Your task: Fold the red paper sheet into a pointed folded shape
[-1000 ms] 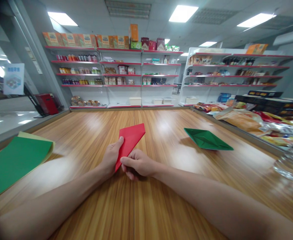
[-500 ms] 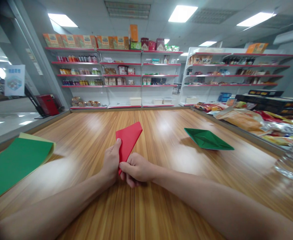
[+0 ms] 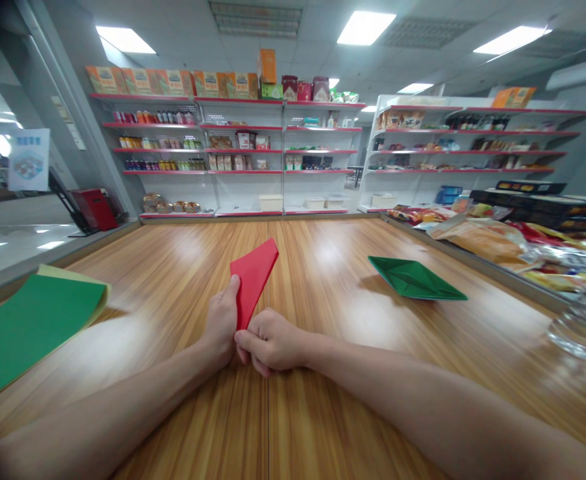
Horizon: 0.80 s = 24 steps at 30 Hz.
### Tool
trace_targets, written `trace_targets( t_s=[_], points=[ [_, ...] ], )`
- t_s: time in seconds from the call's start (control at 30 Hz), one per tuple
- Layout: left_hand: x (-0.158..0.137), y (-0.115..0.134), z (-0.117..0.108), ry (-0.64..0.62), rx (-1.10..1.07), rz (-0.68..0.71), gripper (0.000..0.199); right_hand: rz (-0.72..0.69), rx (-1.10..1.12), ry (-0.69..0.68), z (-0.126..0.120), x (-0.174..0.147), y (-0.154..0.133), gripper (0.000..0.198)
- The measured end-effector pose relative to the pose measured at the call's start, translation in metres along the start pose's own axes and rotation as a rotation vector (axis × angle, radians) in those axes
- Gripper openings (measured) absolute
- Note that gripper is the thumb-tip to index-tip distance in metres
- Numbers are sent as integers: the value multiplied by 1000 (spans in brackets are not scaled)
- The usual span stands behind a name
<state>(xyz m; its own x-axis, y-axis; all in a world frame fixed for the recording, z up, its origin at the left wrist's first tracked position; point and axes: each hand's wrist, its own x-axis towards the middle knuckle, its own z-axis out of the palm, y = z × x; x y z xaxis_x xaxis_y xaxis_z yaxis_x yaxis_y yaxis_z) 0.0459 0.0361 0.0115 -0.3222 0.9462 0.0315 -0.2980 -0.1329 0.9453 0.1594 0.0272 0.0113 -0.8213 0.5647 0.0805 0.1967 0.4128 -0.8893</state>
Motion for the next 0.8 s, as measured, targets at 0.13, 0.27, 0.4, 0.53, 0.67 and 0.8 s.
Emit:
trace_targets(
  t_s=[0.13,0.27,0.4,0.53,0.67,0.8],
  points=[
    [3,-5,-4,28,-19,18,52,-28,28,42,1,2,7,46],
    [8,-5,-10,53,-32,94,51,16,96,203,-2,7,14,44],
    [10,-5,-11,-95,-26,157,47,30,191,320,-8,8,15,42],
    [12,-10,-11,-200,-12,104,49,9,220,301,-14,7,15,42],
    [15,-14,-13,-222,-46,69,51,8,211,248,-16,6,16,41],
    [16,-13,-14,-246,-80,36,51,-22,193,259,-16,6,17,36]
  ],
)
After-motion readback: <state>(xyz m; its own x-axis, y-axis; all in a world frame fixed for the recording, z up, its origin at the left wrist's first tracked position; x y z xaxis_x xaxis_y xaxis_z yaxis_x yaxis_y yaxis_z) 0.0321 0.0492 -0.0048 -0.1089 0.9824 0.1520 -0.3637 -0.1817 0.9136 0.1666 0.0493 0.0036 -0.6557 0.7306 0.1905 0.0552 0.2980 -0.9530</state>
